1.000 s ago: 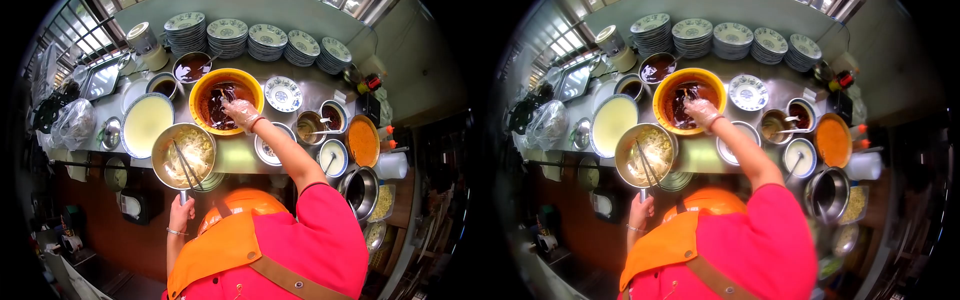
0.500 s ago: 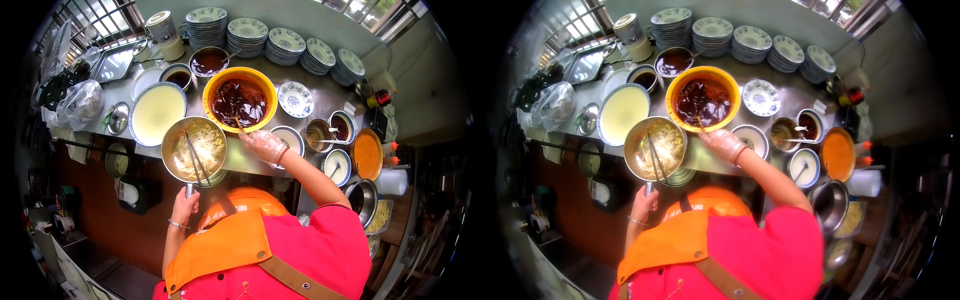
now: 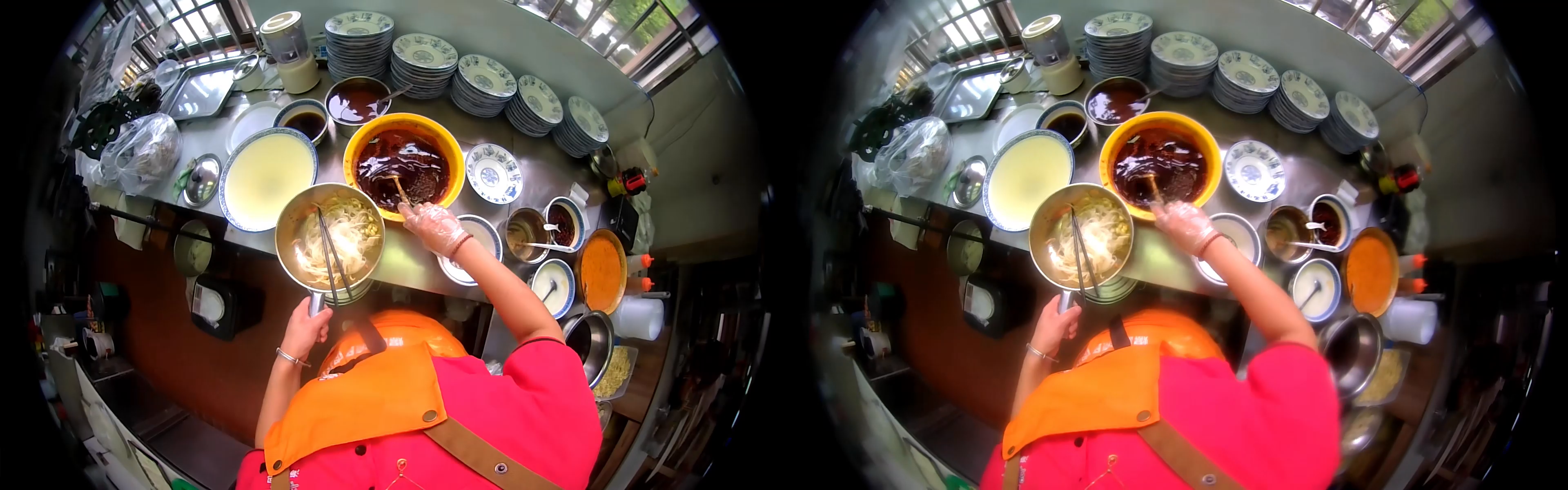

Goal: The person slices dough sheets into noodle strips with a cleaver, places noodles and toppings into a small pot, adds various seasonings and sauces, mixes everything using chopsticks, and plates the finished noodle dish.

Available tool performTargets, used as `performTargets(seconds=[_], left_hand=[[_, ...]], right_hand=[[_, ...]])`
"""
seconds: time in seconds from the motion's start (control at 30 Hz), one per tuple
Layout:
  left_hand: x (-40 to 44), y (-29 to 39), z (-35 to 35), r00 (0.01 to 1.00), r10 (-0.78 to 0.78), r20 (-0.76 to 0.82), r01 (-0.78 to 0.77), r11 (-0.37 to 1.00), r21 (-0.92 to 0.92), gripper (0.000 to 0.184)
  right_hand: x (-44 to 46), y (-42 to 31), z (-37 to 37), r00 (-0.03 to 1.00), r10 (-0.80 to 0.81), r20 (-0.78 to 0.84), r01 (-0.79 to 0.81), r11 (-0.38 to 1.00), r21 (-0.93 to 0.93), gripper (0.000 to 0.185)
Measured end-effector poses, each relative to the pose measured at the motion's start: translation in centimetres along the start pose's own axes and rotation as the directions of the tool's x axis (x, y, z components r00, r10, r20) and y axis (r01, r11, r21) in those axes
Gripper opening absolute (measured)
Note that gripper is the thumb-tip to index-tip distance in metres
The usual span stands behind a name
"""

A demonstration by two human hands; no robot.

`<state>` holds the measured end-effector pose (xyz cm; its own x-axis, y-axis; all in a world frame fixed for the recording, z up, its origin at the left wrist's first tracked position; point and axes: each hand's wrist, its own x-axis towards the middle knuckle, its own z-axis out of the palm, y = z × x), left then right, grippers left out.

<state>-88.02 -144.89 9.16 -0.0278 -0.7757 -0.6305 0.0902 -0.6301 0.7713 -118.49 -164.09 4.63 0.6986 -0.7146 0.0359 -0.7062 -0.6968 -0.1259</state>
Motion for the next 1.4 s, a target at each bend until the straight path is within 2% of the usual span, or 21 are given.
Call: performTargets(seconds=[0.17, 0.23, 0.3, 0.4, 0.5, 0.53, 0.63, 0.67, 0.77, 0.9, 0.93, 1.03, 1.07, 1.17, 1.2, 1.3, 1.4], left_hand=[[0.3, 0.2, 0.3, 1.000, 0.013, 0.019, -0.013, 1.000, 0.019, 0.013], [0.3, 0.4, 0.3, 1.000, 0.012, 0.019, -0.013, 1.000, 0.019, 0.014], [0.3, 0.5, 0.2, 1.000, 0.006, 0.018, -0.006, 1.000, 0.016, 0.014], [0.3, 0.5, 0.2, 1.000, -0.002, 0.006, 0.002, 1.000, 0.018, 0.014], [0.4, 0.3, -0.1, 1.000, -0.005, 0.000, 0.005, 1.000, 0.021, 0.013], [0.5, 0.3, 0.0, 1.000, -0.004, -0.001, 0.004, 1.000, 0.021, 0.013], [0.4, 0.4, 0.0, 1.000, 0.000, -0.002, 0.000, 0.999, 0.043, 0.014], [0.5, 0.4, -0.1, 1.000, 0.004, -0.005, -0.004, 0.999, 0.053, 0.013], [0.6, 0.4, -0.1, 1.000, 0.010, -0.008, -0.009, 0.998, 0.067, 0.013], [0.7, 0.3, -0.4, 1.000, 0.007, 0.005, -0.007, 0.999, 0.054, 0.014], [0.7, 0.3, -0.4, 1.000, 0.008, 0.006, -0.008, 0.999, 0.054, 0.014], [0.8, 0.4, -0.3, 1.000, -0.001, 0.011, 0.001, 0.999, 0.042, 0.014], [0.7, 0.4, -0.3, 1.000, -0.001, 0.013, 0.000, 1.000, 0.029, 0.014], [0.7, 0.3, -0.4, 1.000, 0.004, 0.016, -0.004, 1.000, -0.004, 0.014], [0.8, 0.3, -0.4, 1.000, 0.008, 0.017, -0.007, 1.000, -0.008, 0.014], [1.1, 0.0, -0.4, 1.000, 0.022, 0.016, -0.022, 1.000, -0.005, 0.014], [1.3, 0.1, -0.3, 1.000, 0.023, 0.012, -0.023, 1.000, -0.005, 0.014]], right_hand=[[3.2, 2.9, 1.7, 0.993, 0.067, -0.094, -0.066, 0.998, 0.015, 0.036], [4.0, 4.0, 1.6, 0.972, 0.055, -0.226, -0.058, 0.998, -0.007, 0.034], [4.0, 4.6, 1.3, 0.940, 0.113, -0.321, -0.096, 0.993, 0.068, 0.031], [2.9, 5.0, 0.5, 0.910, 0.213, -0.357, -0.155, 0.971, 0.183, 0.027], [0.6, 4.8, 0.1, 0.903, 0.332, -0.272, -0.196, 0.883, 0.427, 0.025], [0.0, 5.0, 0.8, 0.885, 0.372, -0.278, -0.215, 0.859, 0.465, 0.027], [-2.1, 4.8, 0.9, 0.873, 0.463, -0.155, -0.295, 0.753, 0.588, 0.029], [-2.7, 4.6, 0.3, 0.872, 0.477, -0.109, -0.343, 0.755, 0.559, 0.031], [-3.5, 4.3, -0.5, 0.829, 0.560, -0.001, -0.317, 0.472, 0.822, 0.032], [-3.1, 4.2, -0.5, 0.790, 0.588, -0.171, -0.197, 0.509, 0.838, 0.033], [-2.9, 4.5, 0.3, 0.776, 0.608, -0.167, -0.199, 0.487, 0.850, 0.033], [-2.2, 4.9, 2.2, 0.721, 0.693, 0.027, -0.318, 0.296, 0.901, 0.034], [-1.8, 4.5, 3.0, 0.693, 0.719, 0.058, -0.235, 0.149, 0.960, 0.036], [-1.5, 4.5, 3.5, 0.658, 0.711, 0.248, -0.170, -0.181, 0.969, 0.036], [-1.7, 4.5, 3.6, 0.647, 0.709, 0.280, -0.145, -0.246, 0.958, 0.036], [-2.1, 4.2, 2.1, 0.642, 0.713, 0.283, -0.128, -0.264, 0.956, 0.036], [-2.5, 4.5, 1.2, 0.675, 0.713, 0.187, -0.092, -0.170, 0.981, 0.033]])
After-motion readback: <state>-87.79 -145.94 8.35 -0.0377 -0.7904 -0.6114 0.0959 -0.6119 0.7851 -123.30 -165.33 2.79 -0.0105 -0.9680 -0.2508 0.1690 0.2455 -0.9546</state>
